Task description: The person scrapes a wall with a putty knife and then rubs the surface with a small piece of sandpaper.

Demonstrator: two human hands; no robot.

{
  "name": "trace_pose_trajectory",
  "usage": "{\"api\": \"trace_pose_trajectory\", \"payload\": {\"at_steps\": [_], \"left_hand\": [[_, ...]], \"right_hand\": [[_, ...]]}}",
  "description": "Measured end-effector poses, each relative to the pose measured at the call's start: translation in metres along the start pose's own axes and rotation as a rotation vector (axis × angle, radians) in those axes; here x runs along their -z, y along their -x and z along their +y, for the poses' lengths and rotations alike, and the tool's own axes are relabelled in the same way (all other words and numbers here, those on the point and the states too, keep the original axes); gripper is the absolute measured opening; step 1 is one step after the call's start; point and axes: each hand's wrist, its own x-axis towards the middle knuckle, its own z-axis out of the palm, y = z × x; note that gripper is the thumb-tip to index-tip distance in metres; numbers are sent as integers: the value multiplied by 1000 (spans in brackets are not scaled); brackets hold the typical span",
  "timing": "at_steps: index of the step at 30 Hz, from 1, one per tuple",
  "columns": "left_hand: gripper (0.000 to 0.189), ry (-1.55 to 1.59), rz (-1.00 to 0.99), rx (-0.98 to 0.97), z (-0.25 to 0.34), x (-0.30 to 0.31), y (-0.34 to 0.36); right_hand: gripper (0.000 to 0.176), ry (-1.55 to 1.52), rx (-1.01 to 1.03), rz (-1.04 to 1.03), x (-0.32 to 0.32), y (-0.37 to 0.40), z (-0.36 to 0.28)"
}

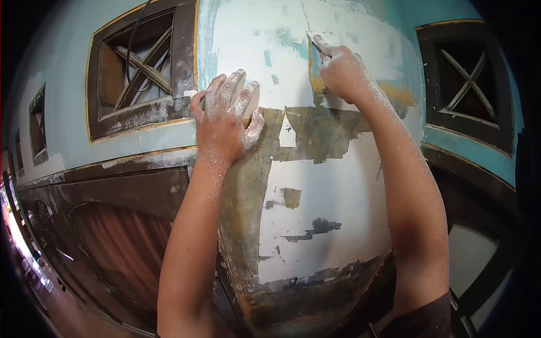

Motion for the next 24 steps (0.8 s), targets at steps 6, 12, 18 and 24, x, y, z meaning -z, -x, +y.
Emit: {"api": "trace_pose_trajectory", "payload": {"at_steps": [6, 12, 18, 24], "left_hand": [[51, -14, 16, -3, -1, -1, 0], [51, -14, 17, -11, -1, 0, 1], [50, -9, 17, -10, -2, -2, 2], [51, -2, 7, 1, -1, 1, 1]], "right_hand": [[49, 29, 20, -5, 3, -7, -3], [47, 42, 30, 46, -2, -10, 1], [45, 51, 215, 167, -13, -21, 8], [42, -4, 34, 79, -3, -11, -5]]}}
